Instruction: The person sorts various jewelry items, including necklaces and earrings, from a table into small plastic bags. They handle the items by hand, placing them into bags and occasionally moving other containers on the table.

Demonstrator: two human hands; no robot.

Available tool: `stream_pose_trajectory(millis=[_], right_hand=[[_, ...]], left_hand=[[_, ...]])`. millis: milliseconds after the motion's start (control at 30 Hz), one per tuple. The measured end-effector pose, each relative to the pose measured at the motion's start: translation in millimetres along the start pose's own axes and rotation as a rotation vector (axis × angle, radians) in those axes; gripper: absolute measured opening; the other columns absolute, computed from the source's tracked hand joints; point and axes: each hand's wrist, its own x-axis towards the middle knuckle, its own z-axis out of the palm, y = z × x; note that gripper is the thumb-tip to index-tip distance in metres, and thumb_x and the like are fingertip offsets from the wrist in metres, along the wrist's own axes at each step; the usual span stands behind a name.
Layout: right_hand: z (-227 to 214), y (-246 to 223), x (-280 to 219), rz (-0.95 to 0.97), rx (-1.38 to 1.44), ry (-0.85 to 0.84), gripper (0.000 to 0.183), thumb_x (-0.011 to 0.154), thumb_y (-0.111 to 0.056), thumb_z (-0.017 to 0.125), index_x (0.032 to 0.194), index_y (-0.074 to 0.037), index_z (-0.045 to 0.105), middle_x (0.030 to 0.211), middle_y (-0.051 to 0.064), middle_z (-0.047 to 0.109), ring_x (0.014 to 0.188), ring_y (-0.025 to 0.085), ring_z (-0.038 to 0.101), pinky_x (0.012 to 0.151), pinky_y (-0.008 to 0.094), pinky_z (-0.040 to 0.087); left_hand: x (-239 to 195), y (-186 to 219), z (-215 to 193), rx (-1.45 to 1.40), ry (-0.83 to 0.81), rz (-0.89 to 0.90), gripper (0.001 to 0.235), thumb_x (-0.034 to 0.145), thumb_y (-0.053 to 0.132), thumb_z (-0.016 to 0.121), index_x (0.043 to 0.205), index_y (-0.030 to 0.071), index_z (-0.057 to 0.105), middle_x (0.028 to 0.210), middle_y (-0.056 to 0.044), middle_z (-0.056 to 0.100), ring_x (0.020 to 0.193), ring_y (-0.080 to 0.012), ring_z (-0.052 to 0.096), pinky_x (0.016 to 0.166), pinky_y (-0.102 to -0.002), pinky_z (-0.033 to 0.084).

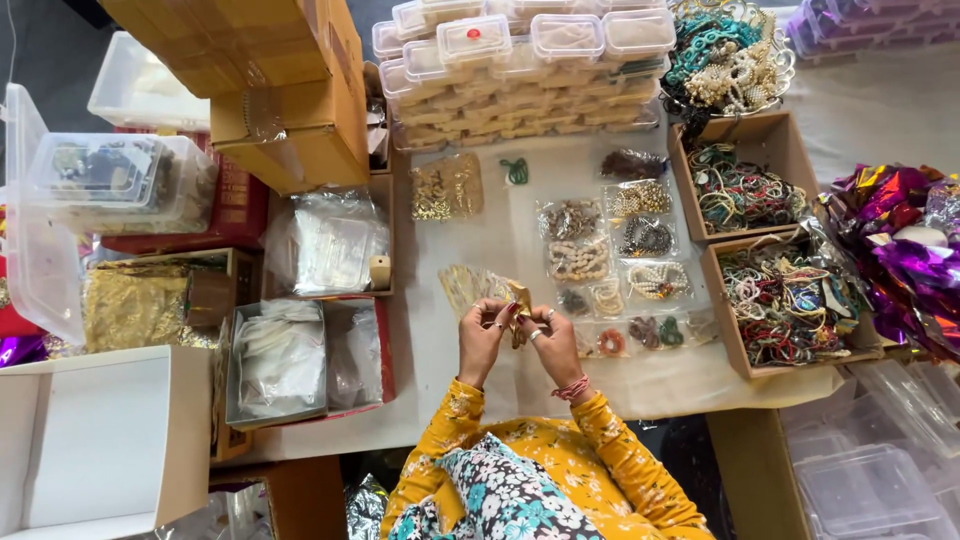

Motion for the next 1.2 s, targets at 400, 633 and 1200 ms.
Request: stream_pose_trajectory(millis=[400,633,1200], right_hand=[[-20,32,12,-0.11,0.241,0.204,0.02,0.094,0.008,0.06,0.11,-0.005,0.056,0.11,0.007,0.065,0.092,0.012,0.067,0.078,0.031,0.061],[10,-48,-9,-0.403,-0.378,0.155,0.039,0.081,0.018,0.052,0.106,-0.003,0.073,0.136,0.016,0.059,0.111,0.02,0.067,0.084,0.029,0.057],[-7,1,7,-0.097,-0.469,0.1,0.041,0.08,-0.007,0.066,0.12,0.0,0.062,0.105,0.017,0.072,0.096,0.029,0.072,0.083,0.038,0.056]], left_hand=[[-4,19,3,-0.093,0.132,0.102,0.013,0.103,0.01,0.06,0.109,0.005,0.05,0.088,0.0,0.059,0.078,-0.0078,0.056,0.069,-0.025,0.05],[-15,50,12,0.389,0.128,0.305,0.021,0.098,-0.005,0.051,0.116,0.005,0.056,0.098,-0.01,0.065,0.086,-0.0261,0.068,0.076,-0.036,0.053],[-21,56,11,0.716,-0.188,0.481,0.044,0.078,-0.009,0.068,0.117,0.001,0.051,0.139,-0.017,0.048,0.108,-0.0332,0.062,0.089,-0.042,0.055]])
